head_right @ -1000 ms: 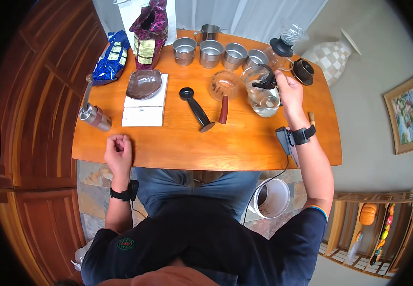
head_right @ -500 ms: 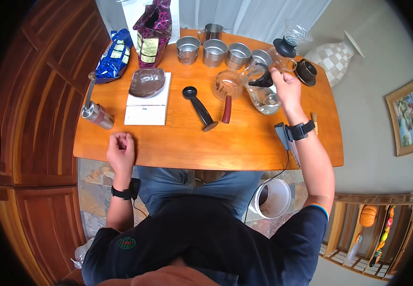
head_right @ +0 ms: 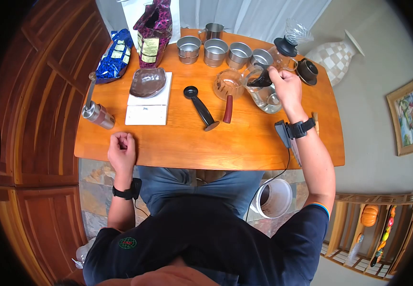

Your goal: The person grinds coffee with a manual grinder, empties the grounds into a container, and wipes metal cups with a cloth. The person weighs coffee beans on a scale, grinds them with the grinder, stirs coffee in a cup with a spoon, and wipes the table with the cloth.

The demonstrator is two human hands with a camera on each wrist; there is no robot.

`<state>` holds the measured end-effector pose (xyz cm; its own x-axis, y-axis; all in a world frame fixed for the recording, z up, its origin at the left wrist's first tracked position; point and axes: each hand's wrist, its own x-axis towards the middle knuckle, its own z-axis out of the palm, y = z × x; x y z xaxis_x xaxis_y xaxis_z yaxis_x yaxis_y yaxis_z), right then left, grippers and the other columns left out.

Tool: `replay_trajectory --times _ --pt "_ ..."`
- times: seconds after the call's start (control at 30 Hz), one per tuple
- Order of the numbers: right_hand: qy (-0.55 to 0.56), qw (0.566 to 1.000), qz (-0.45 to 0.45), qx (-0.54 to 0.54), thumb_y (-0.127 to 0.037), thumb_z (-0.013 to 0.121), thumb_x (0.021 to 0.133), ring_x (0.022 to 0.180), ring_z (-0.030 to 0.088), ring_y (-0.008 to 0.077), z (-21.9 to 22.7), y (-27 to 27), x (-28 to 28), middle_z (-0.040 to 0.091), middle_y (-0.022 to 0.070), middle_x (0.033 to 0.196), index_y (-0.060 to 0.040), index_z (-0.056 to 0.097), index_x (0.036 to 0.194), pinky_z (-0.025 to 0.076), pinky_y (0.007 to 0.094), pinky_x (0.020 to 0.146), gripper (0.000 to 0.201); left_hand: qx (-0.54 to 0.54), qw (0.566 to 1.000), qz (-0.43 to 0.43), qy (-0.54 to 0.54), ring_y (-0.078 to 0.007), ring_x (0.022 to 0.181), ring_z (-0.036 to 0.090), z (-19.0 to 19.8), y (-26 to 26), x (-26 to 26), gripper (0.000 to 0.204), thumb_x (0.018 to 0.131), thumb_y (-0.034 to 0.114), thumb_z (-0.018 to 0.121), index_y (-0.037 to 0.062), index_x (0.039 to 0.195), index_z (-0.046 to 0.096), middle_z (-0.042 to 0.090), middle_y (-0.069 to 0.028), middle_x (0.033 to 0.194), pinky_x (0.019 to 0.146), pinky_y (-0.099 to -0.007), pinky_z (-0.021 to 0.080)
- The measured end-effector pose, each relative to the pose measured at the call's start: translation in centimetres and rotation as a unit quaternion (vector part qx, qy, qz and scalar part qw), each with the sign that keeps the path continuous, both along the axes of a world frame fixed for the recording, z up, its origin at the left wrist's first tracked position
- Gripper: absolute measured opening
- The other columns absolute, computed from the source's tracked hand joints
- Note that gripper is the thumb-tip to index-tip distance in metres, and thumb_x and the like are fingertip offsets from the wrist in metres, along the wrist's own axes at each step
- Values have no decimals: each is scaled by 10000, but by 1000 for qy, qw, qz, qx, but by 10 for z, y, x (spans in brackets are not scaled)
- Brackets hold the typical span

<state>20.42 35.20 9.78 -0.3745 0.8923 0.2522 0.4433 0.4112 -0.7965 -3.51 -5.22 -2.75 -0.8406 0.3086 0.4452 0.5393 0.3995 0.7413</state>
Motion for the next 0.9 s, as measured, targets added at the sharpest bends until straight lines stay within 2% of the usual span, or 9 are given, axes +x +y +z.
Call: replay_trajectory --times 0.03,0.3,0.37,0.43,0.47,0.5,0.57,0.63,0.9 --pt "-8 1000 -3 6 -350 701 944 565 335 26 0 0 0 438 -103 599 -110 511 581 268 258 507 475 9 1000 6 6 -126 522 515 0 1 0 125 874 119 740 70 880 626 537 -2 606 516 -279 438" --pt "-36 999 -19 15 -369 714 929 551 349 27 2 2 -3 449 -92 571 -94 519 569 284 261 503 493 7 1000 6 2 -126 520 516 2 1 1 124 874 121 742 69 877 629 540 -5 603 524 -277 447" --pt "-60 998 -25 21 -470 706 865 516 449 99 2 6 -2 510 9 528 -22 614 614 394 314 534 521 5 1000 9 5 -129 520 517 3 1 2 124 873 122 742 70 874 629 539 -6 602 522 -278 446" --pt "-65 997 -24 23 -473 706 863 518 457 106 3 5 -2 515 14 531 -22 616 615 400 317 539 522 -13 1000 4 -3 -66 573 486 3 -1 2 118 910 99 721 37 909 621 535 12 637 552 -224 431" --pt "-70 997 -25 24 -475 706 861 520 465 113 4 4 -3 520 20 534 -22 618 617 405 320 544 522 -13 1000 5 -4 -66 573 486 3 -1 2 118 910 99 721 37 909 621 535 12 637 552 -224 431" --pt "-71 997 -24 24 -475 706 861 520 465 113 5 3 -4 520 20 534 -22 618 617 405 320 544 522 -11 1000 2 -3 -66 572 487 3 -1 2 117 910 100 720 37 908 621 535 12 637 552 -224 431" --pt "-59 997 -25 35 -369 714 924 553 357 30 6 -1 -6 455 -86 568 -83 523 558 301 264 509 503 -9 1000 -1 -2 -67 571 488 1 -1 0 117 911 100 720 37 907 622 536 12 636 551 -224 432" --pt "-61 997 -25 37 -370 714 924 554 358 31 6 -1 -7 454 -86 568 -79 525 560 304 266 511 502 10 1000 5 12 -140 508 508 -1 1 -1 126 872 118 738 74 857 621 526 -8 594 502 -295 426" --pt "-89 995 -29 41 -373 711 921 555 375 38 8 0 -9 473 -78 571 -52 557 576 332 270 521 496 8 1000 10 14 -140 502 507 -1 1 -1 129 869 116 741 77 853 620 519 -4 586 498 -296 425"
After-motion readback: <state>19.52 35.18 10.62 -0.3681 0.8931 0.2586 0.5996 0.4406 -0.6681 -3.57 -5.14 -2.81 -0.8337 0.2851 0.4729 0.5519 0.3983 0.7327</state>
